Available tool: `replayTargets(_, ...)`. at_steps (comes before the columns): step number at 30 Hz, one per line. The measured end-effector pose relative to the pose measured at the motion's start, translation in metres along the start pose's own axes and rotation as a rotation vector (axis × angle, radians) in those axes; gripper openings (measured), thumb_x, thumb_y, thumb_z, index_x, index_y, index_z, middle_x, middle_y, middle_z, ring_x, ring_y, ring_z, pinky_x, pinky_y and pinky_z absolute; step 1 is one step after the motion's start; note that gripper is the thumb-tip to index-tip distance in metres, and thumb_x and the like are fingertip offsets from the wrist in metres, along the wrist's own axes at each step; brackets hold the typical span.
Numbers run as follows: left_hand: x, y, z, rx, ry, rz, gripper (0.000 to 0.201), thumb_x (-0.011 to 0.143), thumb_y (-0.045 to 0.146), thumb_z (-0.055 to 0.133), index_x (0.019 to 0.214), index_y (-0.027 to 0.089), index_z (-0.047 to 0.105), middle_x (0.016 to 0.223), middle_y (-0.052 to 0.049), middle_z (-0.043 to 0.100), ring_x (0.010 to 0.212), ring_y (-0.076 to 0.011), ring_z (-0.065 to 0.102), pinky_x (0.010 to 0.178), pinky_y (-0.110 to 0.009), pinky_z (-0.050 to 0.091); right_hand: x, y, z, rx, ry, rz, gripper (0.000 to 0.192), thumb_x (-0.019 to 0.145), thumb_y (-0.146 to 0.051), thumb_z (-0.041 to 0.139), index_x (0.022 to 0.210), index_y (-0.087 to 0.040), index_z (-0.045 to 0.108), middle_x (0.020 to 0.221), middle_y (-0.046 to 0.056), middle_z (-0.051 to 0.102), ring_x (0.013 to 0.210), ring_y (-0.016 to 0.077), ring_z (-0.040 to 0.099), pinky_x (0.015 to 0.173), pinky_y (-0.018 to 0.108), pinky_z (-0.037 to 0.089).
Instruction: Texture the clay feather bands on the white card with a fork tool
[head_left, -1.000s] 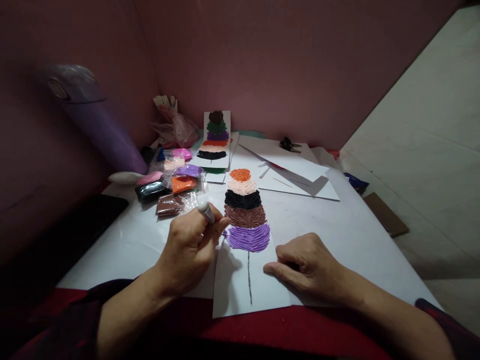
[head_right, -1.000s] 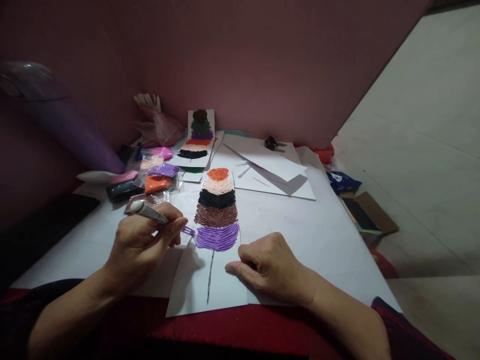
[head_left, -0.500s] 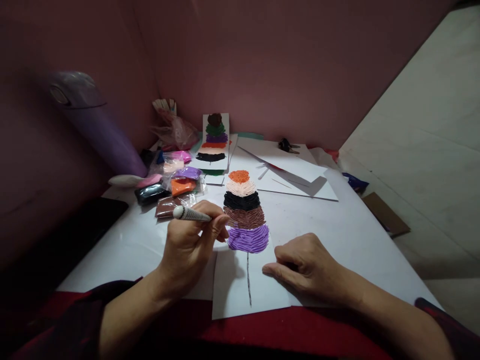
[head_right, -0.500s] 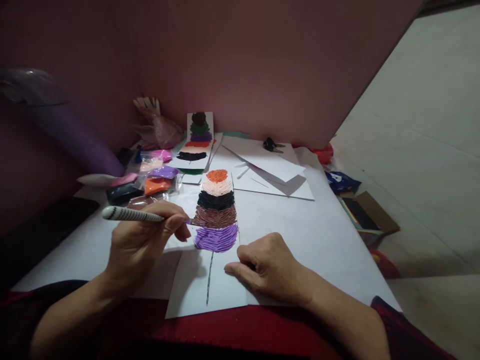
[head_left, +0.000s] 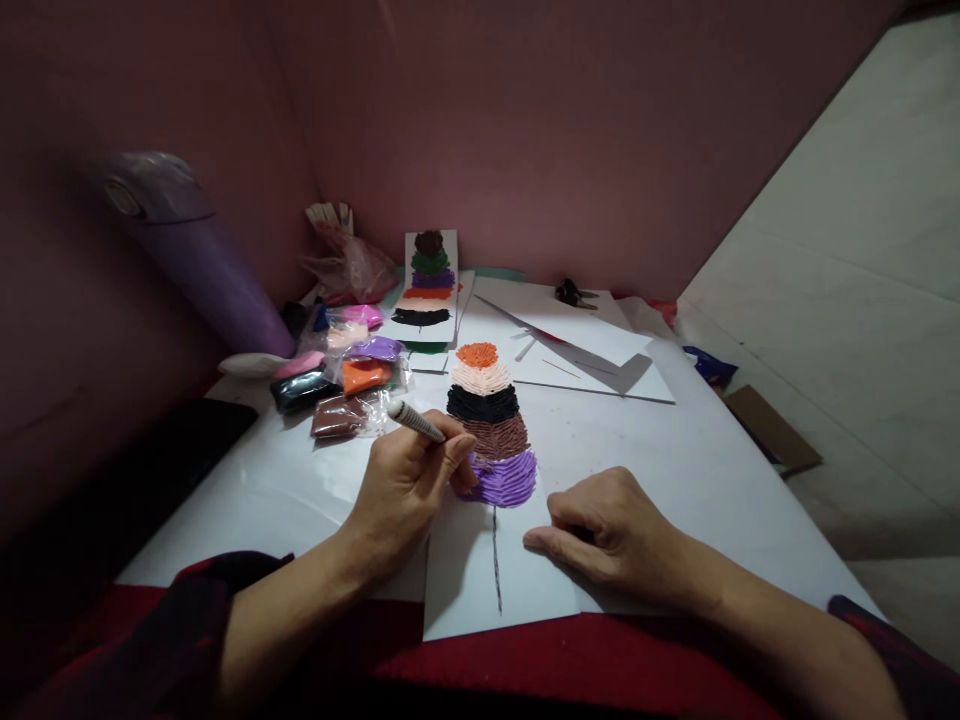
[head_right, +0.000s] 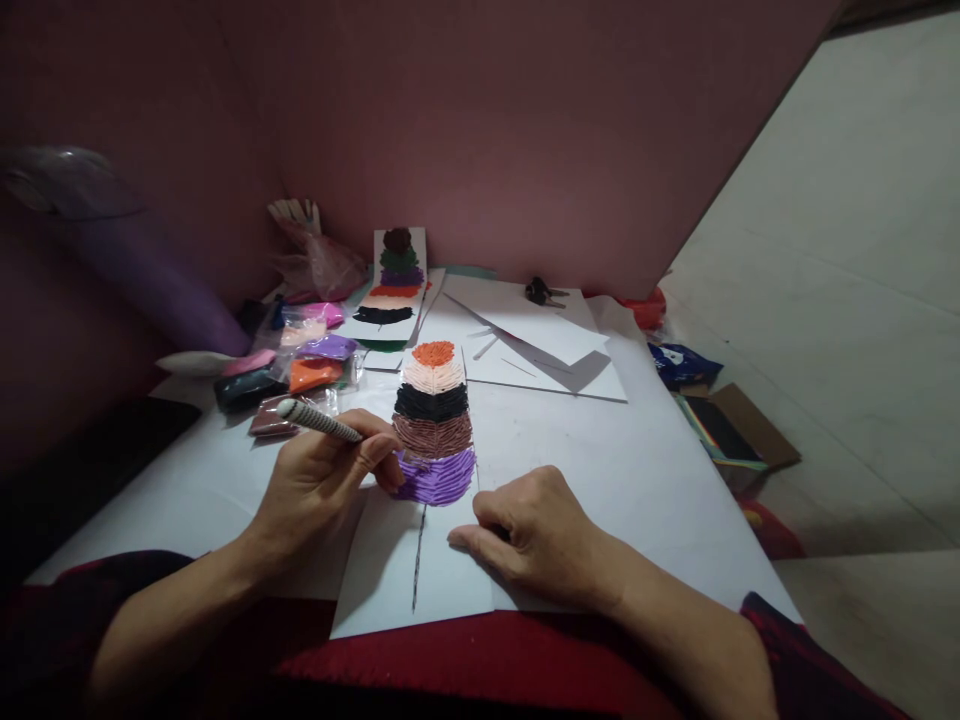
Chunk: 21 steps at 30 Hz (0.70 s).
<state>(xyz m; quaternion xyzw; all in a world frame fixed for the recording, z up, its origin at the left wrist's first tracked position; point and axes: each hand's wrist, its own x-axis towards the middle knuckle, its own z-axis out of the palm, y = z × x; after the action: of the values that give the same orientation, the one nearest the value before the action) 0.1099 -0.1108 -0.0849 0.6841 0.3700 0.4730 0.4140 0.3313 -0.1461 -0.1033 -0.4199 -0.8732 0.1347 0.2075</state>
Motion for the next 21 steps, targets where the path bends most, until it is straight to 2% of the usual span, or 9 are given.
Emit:
replayTargets(9, 0.0006, -0.0048, -0.0015, 0.061, -0.003, 0.009, 0.018, 0.092, 0.023, 0.051, 0.077, 0.014, 0.057, 0.06, -0.002, 0.06, 0.053, -0.0107, 0.059, 0.053, -0.025, 0.051, -0.0009, 0.0015, 0.0004, -0.005, 0.006, 0.001, 0.044, 0.086, -0.03, 0.061, 0.049, -0.016, 0.04, 0.048, -0.008, 0.026, 0.045, 0.0058, 0.022, 0.05, 0.025, 0.015)
replayTargets(21, 0.0022, -0.0016, -0.009, 0.23, 0.05, 0.032, 0.018, 0.09, 0.023, 0.051, 0.075, 0.015, 0.057, 0.054, 0.0, 0.06, 0.049, -0.0102, 0.057, 0.051, -0.024, 0.048, -0.0011, 0.0021, 0.0014, 0.018, 0.007, 0.004, 0.044, 0.086, -0.03, 0.06, 0.049, -0.016, 0.04, 0.048, -0.008, 0.027, 0.045, 0.0058, 0.022, 0.05, 0.025, 0.016)
